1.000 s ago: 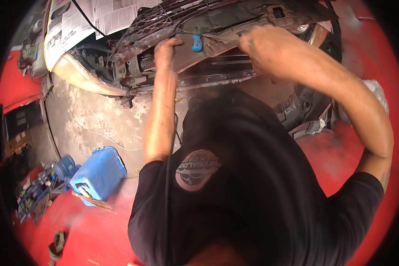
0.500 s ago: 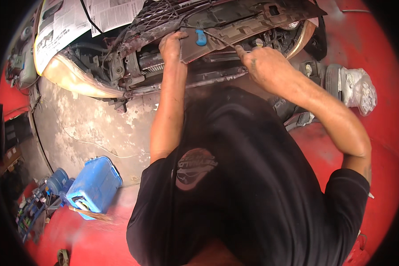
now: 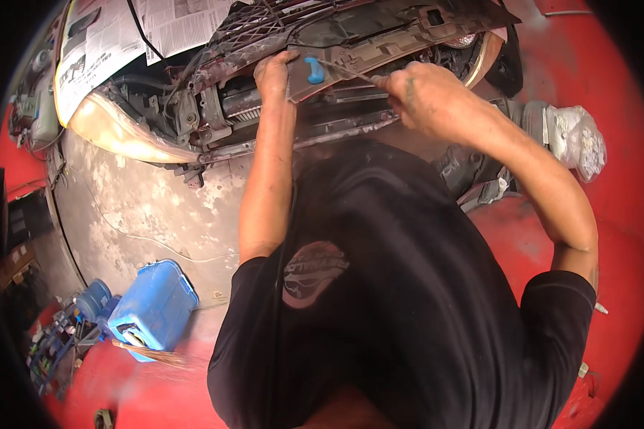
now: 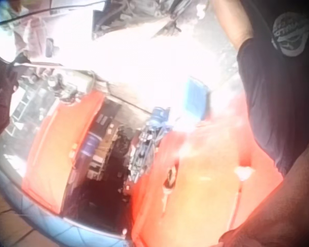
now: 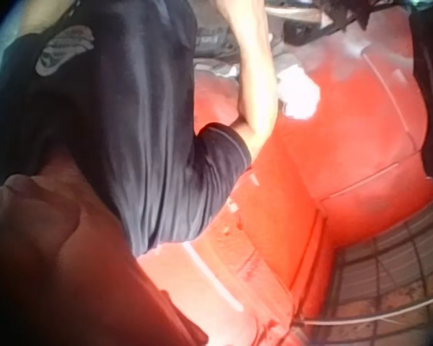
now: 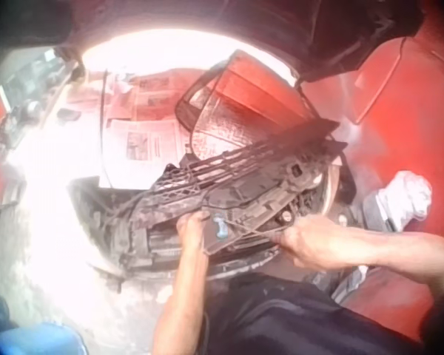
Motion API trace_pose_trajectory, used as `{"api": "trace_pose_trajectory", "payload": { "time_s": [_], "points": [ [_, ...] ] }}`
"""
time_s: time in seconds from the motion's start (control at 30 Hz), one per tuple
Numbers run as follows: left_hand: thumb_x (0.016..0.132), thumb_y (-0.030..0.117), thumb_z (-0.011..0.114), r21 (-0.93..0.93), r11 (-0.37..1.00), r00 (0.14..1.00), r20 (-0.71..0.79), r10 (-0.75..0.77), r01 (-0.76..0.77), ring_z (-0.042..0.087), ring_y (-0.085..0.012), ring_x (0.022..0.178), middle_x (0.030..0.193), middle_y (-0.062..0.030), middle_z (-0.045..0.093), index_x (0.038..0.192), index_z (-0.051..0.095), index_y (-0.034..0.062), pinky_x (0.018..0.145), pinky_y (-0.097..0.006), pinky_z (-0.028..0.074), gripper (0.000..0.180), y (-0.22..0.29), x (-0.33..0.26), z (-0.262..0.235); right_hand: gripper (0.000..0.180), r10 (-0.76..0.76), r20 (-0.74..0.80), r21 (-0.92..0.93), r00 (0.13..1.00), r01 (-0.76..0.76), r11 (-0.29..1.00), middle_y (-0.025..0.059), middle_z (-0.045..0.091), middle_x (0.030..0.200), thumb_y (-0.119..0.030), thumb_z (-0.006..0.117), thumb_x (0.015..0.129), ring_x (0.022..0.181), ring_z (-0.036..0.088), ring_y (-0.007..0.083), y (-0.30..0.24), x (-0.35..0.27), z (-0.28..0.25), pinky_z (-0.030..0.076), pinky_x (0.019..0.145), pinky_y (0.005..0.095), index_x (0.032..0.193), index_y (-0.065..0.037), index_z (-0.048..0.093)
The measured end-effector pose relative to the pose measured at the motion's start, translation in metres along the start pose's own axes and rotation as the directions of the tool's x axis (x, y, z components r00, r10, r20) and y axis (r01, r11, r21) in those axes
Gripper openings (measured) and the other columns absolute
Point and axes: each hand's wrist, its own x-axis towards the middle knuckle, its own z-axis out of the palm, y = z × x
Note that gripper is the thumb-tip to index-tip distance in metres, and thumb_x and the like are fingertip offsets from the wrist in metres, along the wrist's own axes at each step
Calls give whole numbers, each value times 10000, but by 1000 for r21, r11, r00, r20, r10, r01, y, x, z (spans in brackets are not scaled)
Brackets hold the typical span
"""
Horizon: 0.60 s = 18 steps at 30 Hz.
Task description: The person works on a car's front grille assembly, using a blue-handled screwdriver to remove screws and detach the grille from the vehicle. They then reposition the grille and continue to manipulate the assembly with both hands.
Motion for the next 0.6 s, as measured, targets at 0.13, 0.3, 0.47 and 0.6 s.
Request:
{"api": "trace_pose_trajectory", "payload": {
  "time_s": [0.13, 0.3, 0.47, 0.6],
  "points": [
    [770, -38, 718, -41, 998, 995, 81, -52, 56, 722, -246, 856, 955, -155, 738, 980, 708, -102, 772, -340, 584, 219, 12, -9, -2, 441, 198, 92, 172, 976, -212, 962, 262, 697, 928, -1, 653, 873, 890, 675, 433, 5, -2, -14, 527, 784, 478, 1312, 20, 628],
    [805, 16, 672, 257, 963, 988, 147, 40, -77, 700, -263, 930, 1040, -170, 738, 946, 735, -80, 843, -372, 543, 181, 26, -39, -26, 438, 172, -6, 208, 985, -167, 964, 223, 716, 921, -45, 649, 875, 924, 687, 406, 30, -17, 2, 535, 820, 487, 1312, -23, 654],
    [814, 49, 647, 611, 350, 691, 510, 512, -710, 688, -376, 913, 968, -195, 713, 1013, 745, -18, 885, -435, 537, 231, 80, -92, -12, 445, 84, -131, 102, 988, -71, 992, 244, 698, 1014, 23, 635, 857, 935, 667, 440, 36, -29, 17, 530, 790, 500, 1301, 8, 619],
    [790, 5, 616, 511, 94, 519, 849, 98, -854, 690, -404, 1002, 1051, -202, 732, 1115, 734, 6, 924, -461, 534, 346, 82, -49, 16, 419, 59, -165, -16, 985, -62, 998, 200, 705, 901, -35, 661, 845, 888, 688, 389, 28, -33, 5, 550, 779, 488, 1261, 2, 641]
  ]
}}
